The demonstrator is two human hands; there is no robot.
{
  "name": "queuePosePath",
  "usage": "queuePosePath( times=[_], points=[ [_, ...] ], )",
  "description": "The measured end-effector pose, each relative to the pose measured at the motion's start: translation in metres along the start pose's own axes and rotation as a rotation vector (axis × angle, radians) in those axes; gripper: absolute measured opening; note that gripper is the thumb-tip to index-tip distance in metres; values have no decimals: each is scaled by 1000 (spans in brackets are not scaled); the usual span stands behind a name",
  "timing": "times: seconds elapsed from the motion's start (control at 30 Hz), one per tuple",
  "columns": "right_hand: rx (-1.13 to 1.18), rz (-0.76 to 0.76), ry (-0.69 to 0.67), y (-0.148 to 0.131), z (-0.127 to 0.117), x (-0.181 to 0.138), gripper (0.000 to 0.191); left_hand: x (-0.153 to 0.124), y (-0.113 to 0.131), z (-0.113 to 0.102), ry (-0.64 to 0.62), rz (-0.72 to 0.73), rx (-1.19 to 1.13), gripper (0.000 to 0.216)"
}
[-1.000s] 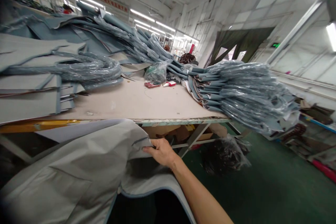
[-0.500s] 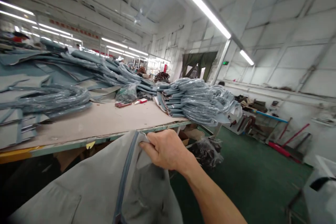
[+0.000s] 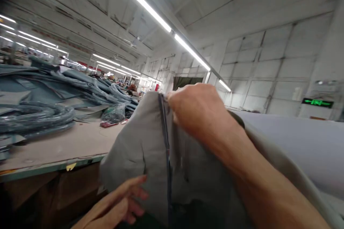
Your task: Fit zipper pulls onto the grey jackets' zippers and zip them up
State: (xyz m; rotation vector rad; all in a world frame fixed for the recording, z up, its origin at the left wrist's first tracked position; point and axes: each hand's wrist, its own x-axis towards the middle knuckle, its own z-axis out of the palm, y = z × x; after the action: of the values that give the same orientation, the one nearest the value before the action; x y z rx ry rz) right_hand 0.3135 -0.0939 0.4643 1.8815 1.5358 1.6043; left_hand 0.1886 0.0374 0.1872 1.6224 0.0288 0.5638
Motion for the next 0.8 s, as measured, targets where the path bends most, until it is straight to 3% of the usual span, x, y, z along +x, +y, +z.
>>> queuePosePath(
  times=[0.07, 0.17, 0.27, 0.37, 0.57, 0.7, 0.8],
  points=[
    [204, -163, 53, -45, -10, -23, 12, -7, 4, -2, 15, -108, -479, 85],
    [621, -378, 103, -132, 13, -74, 17, -45, 2, -9, 64, -148, -868, 90],
    [807, -423, 72, -213, 45, -129, 22, -96, -6, -11, 232, -263, -965, 75],
    [960, -422, 56, -271, 55, -168, 22, -135, -9, -9, 392, -414, -932, 64],
    [1171, -348, 12, -325, 29, -193, 15, -173, -24, -12, 618, -658, -845, 45],
    [1296, -359, -40, -337, 22, -198, 9, -182, -41, -16, 756, -821, -925, 24],
    [1359, -388, -79, -340, 22, -196, 9, -183, -47, -19, 757, -814, -985, 21]
  ],
)
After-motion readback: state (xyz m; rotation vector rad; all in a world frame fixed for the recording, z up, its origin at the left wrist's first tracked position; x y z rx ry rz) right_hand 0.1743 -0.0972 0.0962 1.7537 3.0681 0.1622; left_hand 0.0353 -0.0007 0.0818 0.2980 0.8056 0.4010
